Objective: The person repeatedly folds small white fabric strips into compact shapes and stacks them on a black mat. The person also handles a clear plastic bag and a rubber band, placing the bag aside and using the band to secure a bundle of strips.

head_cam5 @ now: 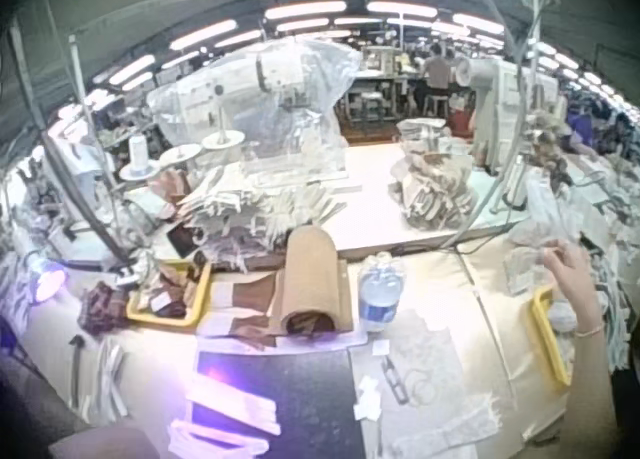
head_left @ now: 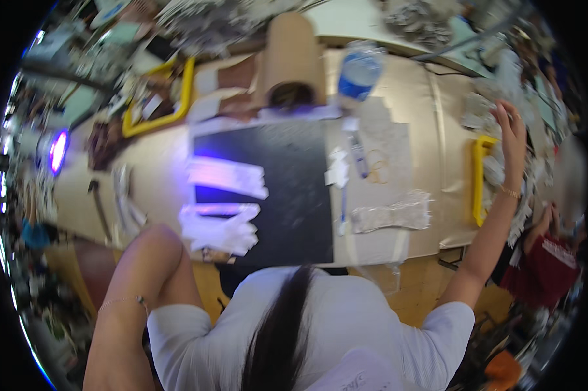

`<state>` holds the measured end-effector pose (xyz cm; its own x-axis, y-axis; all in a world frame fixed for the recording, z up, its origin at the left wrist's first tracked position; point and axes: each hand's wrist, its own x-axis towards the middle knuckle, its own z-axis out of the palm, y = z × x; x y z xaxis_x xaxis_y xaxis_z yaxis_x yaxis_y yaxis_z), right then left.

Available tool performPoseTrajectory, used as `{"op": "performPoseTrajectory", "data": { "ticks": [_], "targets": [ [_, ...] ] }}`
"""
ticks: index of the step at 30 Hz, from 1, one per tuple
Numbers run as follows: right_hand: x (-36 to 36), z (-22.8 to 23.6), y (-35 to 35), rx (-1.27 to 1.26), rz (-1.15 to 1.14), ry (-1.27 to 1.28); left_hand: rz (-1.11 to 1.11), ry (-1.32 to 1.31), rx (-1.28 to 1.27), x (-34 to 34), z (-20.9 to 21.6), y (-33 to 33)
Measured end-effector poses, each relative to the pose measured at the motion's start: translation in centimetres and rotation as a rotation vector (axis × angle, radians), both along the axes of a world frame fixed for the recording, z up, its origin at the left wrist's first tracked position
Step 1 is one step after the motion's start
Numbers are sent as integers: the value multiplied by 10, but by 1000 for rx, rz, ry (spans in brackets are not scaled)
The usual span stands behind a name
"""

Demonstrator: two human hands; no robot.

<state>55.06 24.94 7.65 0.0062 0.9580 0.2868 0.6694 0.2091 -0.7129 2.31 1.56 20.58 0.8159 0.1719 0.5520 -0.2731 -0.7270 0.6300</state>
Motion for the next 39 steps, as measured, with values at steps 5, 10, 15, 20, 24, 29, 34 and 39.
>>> {"op": "performPoseTrajectory", "data": {
  "ticks": [5, 10, 15, 20, 24, 29, 34, 39],
  "targets": [
    [-98, 10, -88, -76, 255, -69, -385, -235, 81, -41, 50, -42],
    [-224, 21, -160, -49, 550, -96, -216, -224, -417, -120, -3, -83],
    [-312, -25, -199, -176, 697, -26, 1190, 268, -648, -134, -151, -21],
    [-373, -62, -220, -236, 539, 108, 1094, 527, -229, -106, -222, 15],
    [-389, -82, -231, -286, 550, 212, 1157, 593, -60, -104, -237, 37],
    [-383, -83, -236, -399, 486, 149, 1083, 604, -449, -115, -215, 22],
    [-383, -93, -235, -444, 512, 144, 976, 640, -248, -113, -228, -17],
    [-392, -91, -228, -334, 567, 83, 933, 607, 16, -111, -241, -20]
  ]
}}
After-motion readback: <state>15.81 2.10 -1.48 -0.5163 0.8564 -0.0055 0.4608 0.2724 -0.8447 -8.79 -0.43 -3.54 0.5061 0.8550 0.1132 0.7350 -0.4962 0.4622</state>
